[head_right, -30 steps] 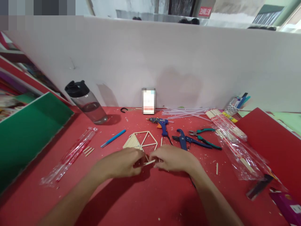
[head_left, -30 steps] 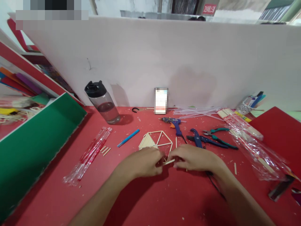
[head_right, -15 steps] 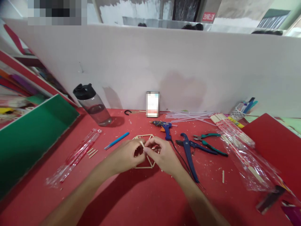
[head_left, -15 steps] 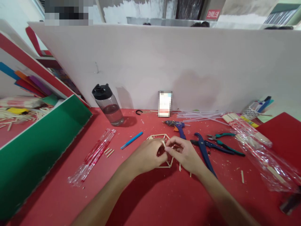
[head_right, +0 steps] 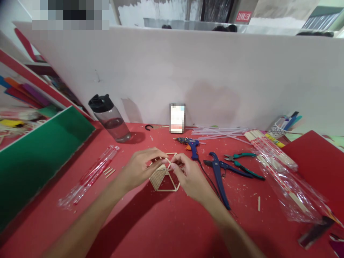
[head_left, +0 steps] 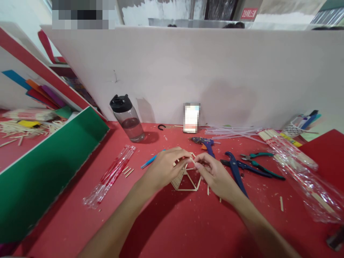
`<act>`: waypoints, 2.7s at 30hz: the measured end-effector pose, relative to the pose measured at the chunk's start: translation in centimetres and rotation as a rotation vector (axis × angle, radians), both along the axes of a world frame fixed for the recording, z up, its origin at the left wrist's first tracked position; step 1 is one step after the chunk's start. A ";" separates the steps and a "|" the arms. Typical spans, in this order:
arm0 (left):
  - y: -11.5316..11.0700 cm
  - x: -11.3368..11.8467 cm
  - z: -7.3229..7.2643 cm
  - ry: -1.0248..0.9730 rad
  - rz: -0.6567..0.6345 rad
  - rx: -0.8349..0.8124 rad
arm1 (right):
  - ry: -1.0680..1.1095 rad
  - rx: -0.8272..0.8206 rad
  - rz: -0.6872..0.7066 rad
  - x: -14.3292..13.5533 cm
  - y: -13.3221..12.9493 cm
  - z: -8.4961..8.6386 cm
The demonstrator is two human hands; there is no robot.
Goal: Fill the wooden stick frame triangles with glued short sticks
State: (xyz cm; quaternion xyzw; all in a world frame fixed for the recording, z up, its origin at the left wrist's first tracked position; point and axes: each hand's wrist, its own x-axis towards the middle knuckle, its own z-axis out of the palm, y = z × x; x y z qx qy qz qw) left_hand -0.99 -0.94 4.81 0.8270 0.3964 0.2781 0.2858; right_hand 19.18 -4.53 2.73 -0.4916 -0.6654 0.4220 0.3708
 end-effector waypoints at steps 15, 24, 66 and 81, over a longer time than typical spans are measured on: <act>0.6 -0.6 -0.8 0.259 0.047 0.088 | -0.218 0.106 -0.043 0.4 0.5 -0.2; 1.3 -1.0 -1.7 0.432 -0.023 -0.118 | -0.483 0.096 0.080 1.1 1.3 -1.8; 1.3 -1.5 -3.7 0.312 -0.092 -0.425 | -0.447 0.132 0.078 0.8 0.9 -5.0; 0.5 0.6 -4.3 0.464 0.107 -0.349 | -0.495 0.141 0.076 0.8 1.0 -5.1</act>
